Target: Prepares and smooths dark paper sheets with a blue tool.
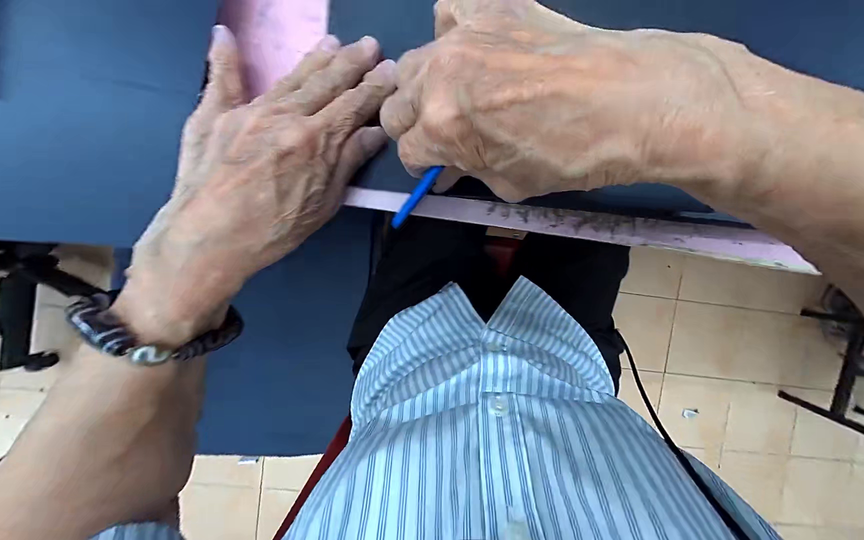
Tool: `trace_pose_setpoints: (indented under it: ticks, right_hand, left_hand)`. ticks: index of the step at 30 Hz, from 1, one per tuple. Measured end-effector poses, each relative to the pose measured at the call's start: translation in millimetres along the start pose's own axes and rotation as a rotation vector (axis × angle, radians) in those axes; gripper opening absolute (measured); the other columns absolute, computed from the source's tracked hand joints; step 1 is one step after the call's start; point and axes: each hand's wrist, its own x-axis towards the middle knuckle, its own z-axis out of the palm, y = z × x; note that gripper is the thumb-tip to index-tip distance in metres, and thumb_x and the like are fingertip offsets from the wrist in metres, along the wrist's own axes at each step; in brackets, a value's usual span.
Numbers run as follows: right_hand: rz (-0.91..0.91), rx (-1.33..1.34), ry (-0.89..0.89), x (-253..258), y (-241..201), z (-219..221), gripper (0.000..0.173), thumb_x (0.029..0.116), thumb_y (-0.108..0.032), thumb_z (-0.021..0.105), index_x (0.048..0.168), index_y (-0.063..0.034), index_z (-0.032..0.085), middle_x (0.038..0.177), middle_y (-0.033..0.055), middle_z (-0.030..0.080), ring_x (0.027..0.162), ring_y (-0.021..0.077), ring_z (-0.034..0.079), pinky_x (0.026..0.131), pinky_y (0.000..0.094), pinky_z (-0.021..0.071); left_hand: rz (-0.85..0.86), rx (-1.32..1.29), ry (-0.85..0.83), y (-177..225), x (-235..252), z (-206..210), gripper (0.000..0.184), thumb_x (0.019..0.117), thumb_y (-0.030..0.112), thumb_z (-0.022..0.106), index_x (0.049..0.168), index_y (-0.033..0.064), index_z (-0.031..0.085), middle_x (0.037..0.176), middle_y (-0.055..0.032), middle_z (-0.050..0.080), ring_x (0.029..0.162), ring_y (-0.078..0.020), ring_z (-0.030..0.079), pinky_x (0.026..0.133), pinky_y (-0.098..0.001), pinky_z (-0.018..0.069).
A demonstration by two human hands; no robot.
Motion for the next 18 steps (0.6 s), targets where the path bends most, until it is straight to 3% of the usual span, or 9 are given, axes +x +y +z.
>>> trace_pose_setpoints:
  ticks: [5, 9, 12, 16, 18]
  right_hand:
    - [0.08, -0.049, -0.087, -61.4, -7.8, -7.8, 0.022, 0.0991, -0.011, 0.049, 0.082, -0.0061, 0.063, 0.079, 0.0096, 0.059, 0.079, 0.0293, 0.061, 0.073, 0.0483, 0.0413]
    - [0.146, -0.026, -0.092, -107.6, -13.2, -10.4, 0.025, 0.0988, -0.009, 0.045, 0.085, -0.0071, 0.066, 0.079, 0.0075, 0.06, 0.079, 0.0263, 0.06, 0.074, 0.0471, 0.0392]
    - [0.193, -0.031, -0.097, -142.2, -19.3, -12.6, 0.022, 0.0925, -0.002, 0.049, 0.086, -0.0074, 0.069, 0.079, 0.0076, 0.063, 0.079, 0.0281, 0.062, 0.074, 0.0499, 0.0412]
    - [0.257, -0.014, -0.059, -190.3, -27.2, -10.5, 0.025, 0.0849, -0.007, 0.048, 0.093, -0.0092, 0.072, 0.084, 0.0059, 0.065, 0.081, 0.0282, 0.062, 0.07, 0.05, 0.0415]
    - [0.293, -0.027, -0.03, -202.1, -35.1, -7.3, 0.029, 0.0896, -0.009, 0.045, 0.097, -0.0091, 0.073, 0.09, 0.0068, 0.068, 0.085, 0.0294, 0.064, 0.071, 0.05, 0.042]
  left_hand:
    - [0.006, 0.068, -0.037, -12.0, -14.8, 9.1, 0.045, 0.1121, 0.029, 0.032, 0.153, 0.0164, 0.047, 0.163, -0.0062, 0.04, 0.149, -0.0328, 0.039, 0.118, -0.0688, 0.02]
    - [0.012, 0.108, -0.05, -20.5, -12.9, 11.7, 0.048, 0.1108, 0.034, 0.03, 0.152, 0.0144, 0.046, 0.162, -0.0105, 0.041, 0.147, -0.0375, 0.041, 0.114, -0.0694, 0.0261]
    - [-0.01, 0.103, -0.071, -27.3, -13.7, 12.7, 0.049, 0.1105, 0.038, 0.029, 0.15, 0.0139, 0.046, 0.161, -0.0106, 0.041, 0.147, -0.0358, 0.042, 0.115, -0.0652, 0.0297]
    - [-0.032, 0.109, -0.075, -30.0, -12.2, 12.4, 0.044, 0.1098, 0.036, 0.033, 0.145, 0.0168, 0.049, 0.161, -0.0093, 0.04, 0.146, -0.0353, 0.042, 0.111, -0.0647, 0.0345]
    - [-0.018, 0.121, -0.101, -14.8, -4.2, 5.2, 0.043, 0.1093, 0.029, 0.033, 0.145, 0.0137, 0.05, 0.16, -0.0172, 0.039, 0.144, -0.0433, 0.042, 0.109, -0.0704, 0.0333]
